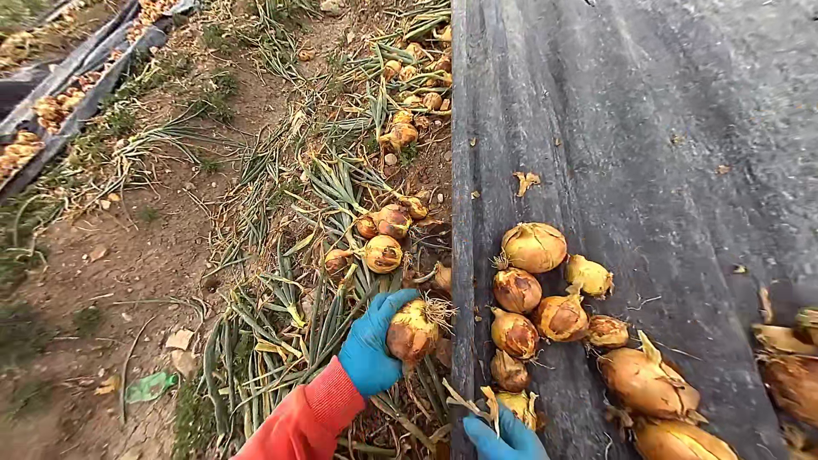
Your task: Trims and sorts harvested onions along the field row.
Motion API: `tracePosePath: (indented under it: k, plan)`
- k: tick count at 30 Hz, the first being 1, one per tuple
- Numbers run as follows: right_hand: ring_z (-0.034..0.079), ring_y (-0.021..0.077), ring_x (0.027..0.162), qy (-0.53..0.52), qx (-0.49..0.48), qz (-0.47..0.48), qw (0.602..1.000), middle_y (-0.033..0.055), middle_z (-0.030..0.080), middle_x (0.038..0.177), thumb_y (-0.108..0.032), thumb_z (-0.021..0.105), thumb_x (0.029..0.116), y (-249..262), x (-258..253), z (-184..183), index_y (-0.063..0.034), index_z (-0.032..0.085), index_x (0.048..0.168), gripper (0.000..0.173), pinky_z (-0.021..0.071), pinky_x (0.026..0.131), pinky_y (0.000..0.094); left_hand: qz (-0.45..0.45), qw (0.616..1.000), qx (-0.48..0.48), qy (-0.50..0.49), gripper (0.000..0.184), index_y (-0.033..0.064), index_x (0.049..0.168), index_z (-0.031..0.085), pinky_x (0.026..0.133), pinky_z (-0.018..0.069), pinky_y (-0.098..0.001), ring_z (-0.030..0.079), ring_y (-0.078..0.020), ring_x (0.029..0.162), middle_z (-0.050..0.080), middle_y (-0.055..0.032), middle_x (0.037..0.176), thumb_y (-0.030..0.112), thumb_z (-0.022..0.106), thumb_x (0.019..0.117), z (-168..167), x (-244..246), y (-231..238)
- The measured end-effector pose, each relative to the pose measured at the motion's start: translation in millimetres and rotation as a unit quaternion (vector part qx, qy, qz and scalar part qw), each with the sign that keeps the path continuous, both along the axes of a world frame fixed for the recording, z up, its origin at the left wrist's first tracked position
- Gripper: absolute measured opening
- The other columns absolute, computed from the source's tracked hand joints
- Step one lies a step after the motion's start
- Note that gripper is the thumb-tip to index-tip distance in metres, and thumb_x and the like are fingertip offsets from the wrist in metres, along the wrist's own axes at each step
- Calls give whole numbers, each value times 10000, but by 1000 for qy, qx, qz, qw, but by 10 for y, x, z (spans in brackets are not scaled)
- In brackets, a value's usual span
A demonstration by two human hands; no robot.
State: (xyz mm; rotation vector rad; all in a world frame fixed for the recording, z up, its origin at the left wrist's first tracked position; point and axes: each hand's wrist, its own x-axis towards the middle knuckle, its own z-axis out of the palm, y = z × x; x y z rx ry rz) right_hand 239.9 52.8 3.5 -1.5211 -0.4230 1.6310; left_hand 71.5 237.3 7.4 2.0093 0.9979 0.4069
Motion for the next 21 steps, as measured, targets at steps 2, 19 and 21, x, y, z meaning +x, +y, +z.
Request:
tracePosePath:
  k: [2,19,21]
  plan:
    - [493,15,530,10,20,54,998,-100,539,715,-470,777,784,219,38,82,-84,556,1102,546,465,505,229,-17,988,-95,-120,950,-57,1471,446,1081,521,-331,605,-156,1273,581,-174,1421,162,871,650,162,-267,-383]
    - [413,-25,454,53,125,173,976,-153,452,551,-518,469,1016,239,-345,170,-209,565,759,413,374,450,185,238,912,-68,327,1075,119,1520,454,940,549,-590,697,-340,1122,716,-144,1222,508,887,616,578,-913,-434]
    - [449,26,504,-21,42,181,982,-95,495,620,-537,621,914,304,-295,52,-97,654,937,441,427,513,255,241,953,-14,185,921,36,1424,539,912,591,-494,734,-249,1034,757,-101,1095,428,859,654,567,-868,-479]
